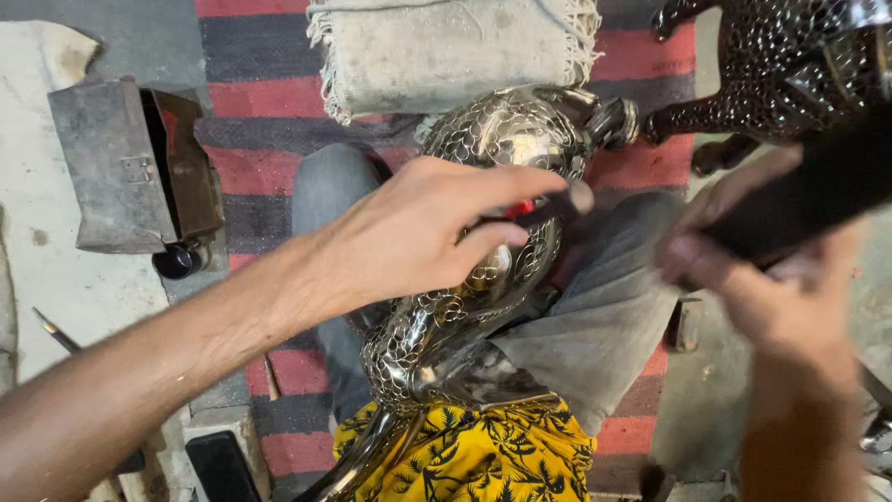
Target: The person sits on the floor with a silver metal elephant sculpture on their lap and hammers a chisel against its surface using a wooden mallet, working the chisel across different spots on the elephant's body and trunk to shape and decorate the metal.
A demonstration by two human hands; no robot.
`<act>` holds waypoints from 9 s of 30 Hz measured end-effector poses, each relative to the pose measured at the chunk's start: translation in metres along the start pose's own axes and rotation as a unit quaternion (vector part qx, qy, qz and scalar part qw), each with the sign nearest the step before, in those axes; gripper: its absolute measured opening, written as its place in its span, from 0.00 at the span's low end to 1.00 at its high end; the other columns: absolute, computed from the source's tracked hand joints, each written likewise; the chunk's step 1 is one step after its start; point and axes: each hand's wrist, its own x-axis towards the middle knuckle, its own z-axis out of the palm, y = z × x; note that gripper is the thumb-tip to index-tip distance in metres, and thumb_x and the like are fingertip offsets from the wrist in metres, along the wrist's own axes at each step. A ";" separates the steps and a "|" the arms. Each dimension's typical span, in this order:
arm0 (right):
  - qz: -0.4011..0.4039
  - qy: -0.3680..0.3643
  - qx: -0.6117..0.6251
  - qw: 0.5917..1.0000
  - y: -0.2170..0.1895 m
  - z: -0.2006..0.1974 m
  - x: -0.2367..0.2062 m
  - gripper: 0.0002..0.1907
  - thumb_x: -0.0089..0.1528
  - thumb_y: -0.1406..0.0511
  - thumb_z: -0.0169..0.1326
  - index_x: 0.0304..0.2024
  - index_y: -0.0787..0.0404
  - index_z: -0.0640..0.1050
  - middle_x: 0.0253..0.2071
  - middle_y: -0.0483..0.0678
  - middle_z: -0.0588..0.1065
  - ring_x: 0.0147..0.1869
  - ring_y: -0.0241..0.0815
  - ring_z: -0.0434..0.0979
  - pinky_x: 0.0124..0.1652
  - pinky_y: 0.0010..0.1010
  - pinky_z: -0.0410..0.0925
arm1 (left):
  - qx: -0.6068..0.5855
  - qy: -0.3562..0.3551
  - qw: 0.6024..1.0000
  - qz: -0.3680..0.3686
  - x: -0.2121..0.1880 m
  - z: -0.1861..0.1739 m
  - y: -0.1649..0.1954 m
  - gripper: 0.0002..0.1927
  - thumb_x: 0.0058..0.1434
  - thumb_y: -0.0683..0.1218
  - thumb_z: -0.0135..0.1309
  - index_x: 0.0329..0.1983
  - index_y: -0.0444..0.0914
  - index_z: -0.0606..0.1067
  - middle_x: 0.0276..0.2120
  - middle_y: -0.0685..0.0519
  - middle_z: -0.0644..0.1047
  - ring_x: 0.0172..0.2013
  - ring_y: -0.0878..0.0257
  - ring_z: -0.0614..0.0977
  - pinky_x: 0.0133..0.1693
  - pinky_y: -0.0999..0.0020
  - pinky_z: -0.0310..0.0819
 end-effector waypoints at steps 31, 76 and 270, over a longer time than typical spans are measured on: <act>-0.003 0.340 -0.026 0.940 0.170 0.089 -0.110 0.11 0.69 0.75 0.57 0.47 0.65 0.67 0.35 0.51 0.73 0.31 0.38 0.75 0.35 0.25 0.72 | 0.130 -0.318 0.934 0.102 0.052 -0.016 -0.026 0.27 0.50 0.36 0.59 0.54 0.50 0.76 0.32 0.50 0.82 0.36 0.51 0.84 0.36 0.57 0.78; -0.064 -0.093 -0.481 0.869 0.004 0.043 0.026 0.09 0.65 0.71 0.63 0.45 0.68 0.76 0.31 0.49 0.75 0.30 0.37 0.75 0.32 0.29 0.67 | -0.006 0.043 0.999 -0.001 -0.062 -0.033 -0.032 0.21 0.68 0.42 0.59 0.62 0.41 0.70 0.40 0.43 0.82 0.40 0.45 0.86 0.39 0.56 0.79; -0.085 0.276 -0.256 0.923 0.086 0.162 -0.114 0.11 0.67 0.73 0.62 0.47 0.67 0.72 0.35 0.52 0.78 0.36 0.39 0.81 0.37 0.28 0.75 | 0.037 -0.223 0.957 0.181 -0.044 -0.053 -0.044 0.24 0.51 0.36 0.62 0.52 0.45 0.78 0.34 0.47 0.83 0.36 0.49 0.85 0.36 0.53 0.78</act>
